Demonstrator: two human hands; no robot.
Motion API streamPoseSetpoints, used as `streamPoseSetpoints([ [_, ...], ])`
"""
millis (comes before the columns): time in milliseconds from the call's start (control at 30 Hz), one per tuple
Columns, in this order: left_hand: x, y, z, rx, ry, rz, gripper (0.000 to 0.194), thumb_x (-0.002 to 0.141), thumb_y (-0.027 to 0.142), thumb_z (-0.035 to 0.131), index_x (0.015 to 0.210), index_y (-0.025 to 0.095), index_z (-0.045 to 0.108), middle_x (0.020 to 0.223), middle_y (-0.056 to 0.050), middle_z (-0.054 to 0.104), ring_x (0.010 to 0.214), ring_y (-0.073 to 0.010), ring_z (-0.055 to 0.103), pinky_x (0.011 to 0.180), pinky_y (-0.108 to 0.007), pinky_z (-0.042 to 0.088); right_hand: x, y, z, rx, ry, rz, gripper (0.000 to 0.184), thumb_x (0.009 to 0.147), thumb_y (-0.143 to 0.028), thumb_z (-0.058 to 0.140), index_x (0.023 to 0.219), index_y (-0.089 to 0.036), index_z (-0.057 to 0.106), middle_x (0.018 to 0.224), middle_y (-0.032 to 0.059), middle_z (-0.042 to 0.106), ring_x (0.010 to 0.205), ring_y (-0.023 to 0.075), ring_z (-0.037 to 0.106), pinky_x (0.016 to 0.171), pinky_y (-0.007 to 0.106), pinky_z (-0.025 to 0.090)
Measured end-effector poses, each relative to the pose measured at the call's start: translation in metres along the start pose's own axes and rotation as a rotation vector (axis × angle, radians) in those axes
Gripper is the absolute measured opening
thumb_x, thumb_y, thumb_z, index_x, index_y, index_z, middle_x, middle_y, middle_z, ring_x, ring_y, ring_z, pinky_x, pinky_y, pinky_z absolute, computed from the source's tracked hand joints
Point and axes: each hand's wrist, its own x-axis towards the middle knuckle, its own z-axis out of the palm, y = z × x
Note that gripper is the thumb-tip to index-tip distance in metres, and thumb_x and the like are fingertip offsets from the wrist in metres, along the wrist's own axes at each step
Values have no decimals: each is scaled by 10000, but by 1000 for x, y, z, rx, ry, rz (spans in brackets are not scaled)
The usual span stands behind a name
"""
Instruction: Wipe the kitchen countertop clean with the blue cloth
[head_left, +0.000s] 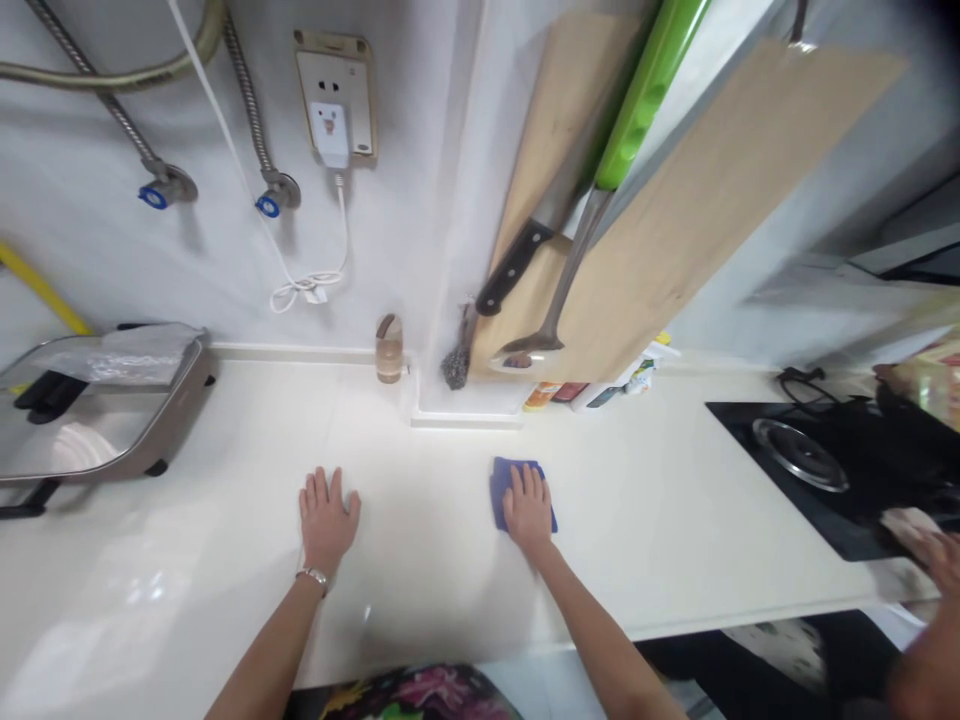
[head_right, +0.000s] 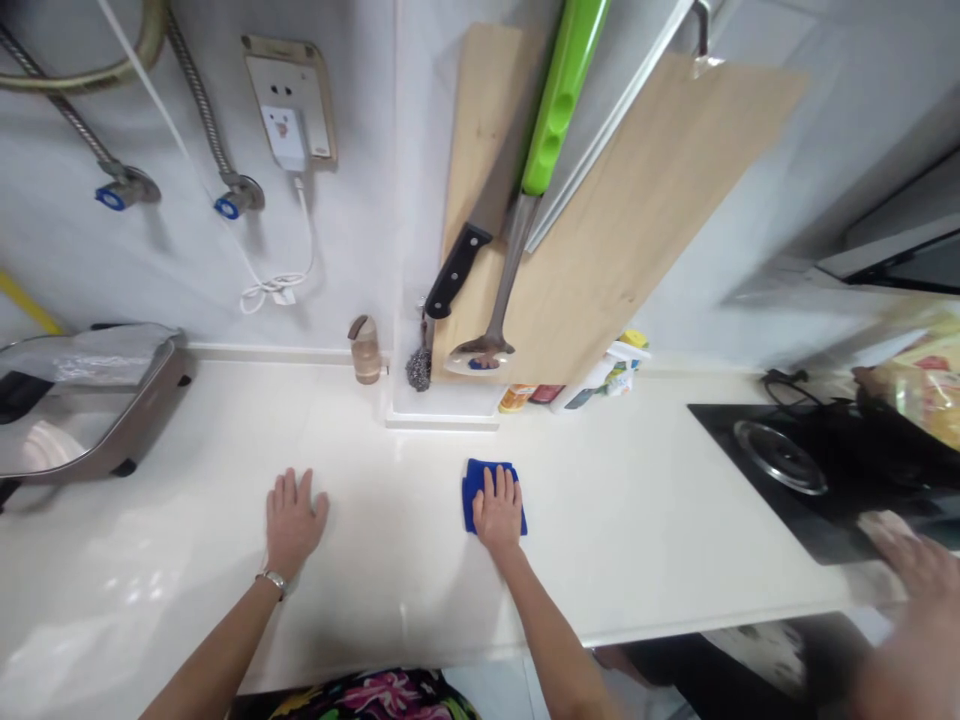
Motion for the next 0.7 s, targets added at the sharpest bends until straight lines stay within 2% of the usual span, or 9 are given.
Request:
streamPoseSetpoints([
  [233,-1,0,1,11,12,14,566,986,373,406,1442,55,512,1581,-273,363,1531,-410,214,1186,-633,275,-50,-68,-21,53,-17,-41,563,988,-310,320,1504,-107,419,1604,178,360,1520,312,246,1221,515,227],
  [400,-1,1,0,16,-8,5,563,979,356,422,1432,37,524,1570,-291,371,1521,-427,233,1185,-630,277,-69,-123,-35,135,-32,-142,578,976,-349,382,1504,-118,420,1621,172,330,1523,330,235,1226,535,223],
  [533,-2,1,-1,21,-20,7,566,989,364,412,1452,50,503,1590,-275,347,1533,-415,203,1195,-625,264,-56,-157,-44,201,-87,-206,602,970,-376,419,1516,-125,402,1628,176,312,1526,343,216,1235,539,209],
  [700,-3,1,1,21,-30,2,570,991,364,417,1460,50,493,1604,-273,321,1543,-403,177,1209,-619,245,-15,-185,-46,271,-130,-214,594,968,-364,420,1507,-115,415,1616,186,332,1518,350,234,1234,552,208],
])
